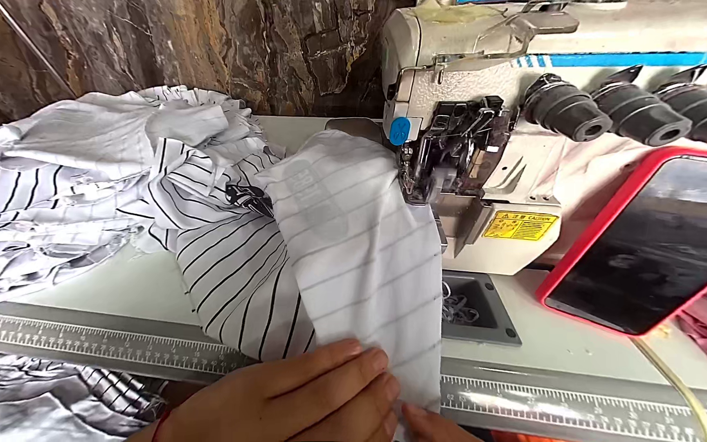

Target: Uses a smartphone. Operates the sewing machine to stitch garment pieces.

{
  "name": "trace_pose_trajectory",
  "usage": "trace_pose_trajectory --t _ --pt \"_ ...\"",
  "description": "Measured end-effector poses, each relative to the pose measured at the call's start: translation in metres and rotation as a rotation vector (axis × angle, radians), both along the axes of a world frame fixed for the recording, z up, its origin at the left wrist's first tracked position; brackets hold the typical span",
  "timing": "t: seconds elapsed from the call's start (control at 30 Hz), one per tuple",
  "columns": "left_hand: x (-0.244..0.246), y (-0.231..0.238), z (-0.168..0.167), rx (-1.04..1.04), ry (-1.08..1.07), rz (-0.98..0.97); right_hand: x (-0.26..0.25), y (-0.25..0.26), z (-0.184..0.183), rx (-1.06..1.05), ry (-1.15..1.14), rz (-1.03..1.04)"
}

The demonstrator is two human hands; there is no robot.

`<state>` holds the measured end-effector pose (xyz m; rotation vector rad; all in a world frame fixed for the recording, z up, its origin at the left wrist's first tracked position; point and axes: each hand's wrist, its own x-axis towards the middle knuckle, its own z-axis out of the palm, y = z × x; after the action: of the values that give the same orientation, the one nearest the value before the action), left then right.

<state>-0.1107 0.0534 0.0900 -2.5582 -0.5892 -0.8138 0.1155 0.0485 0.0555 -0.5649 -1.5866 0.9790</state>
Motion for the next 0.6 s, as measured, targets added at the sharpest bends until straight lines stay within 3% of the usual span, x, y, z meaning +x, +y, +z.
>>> trace_pose_trajectory --t 0.6 --pt "0.003 0.038 0.024 0.054 -0.081 0.069 -0.011 0.043 0.024 0.057 -0.021 -0.112"
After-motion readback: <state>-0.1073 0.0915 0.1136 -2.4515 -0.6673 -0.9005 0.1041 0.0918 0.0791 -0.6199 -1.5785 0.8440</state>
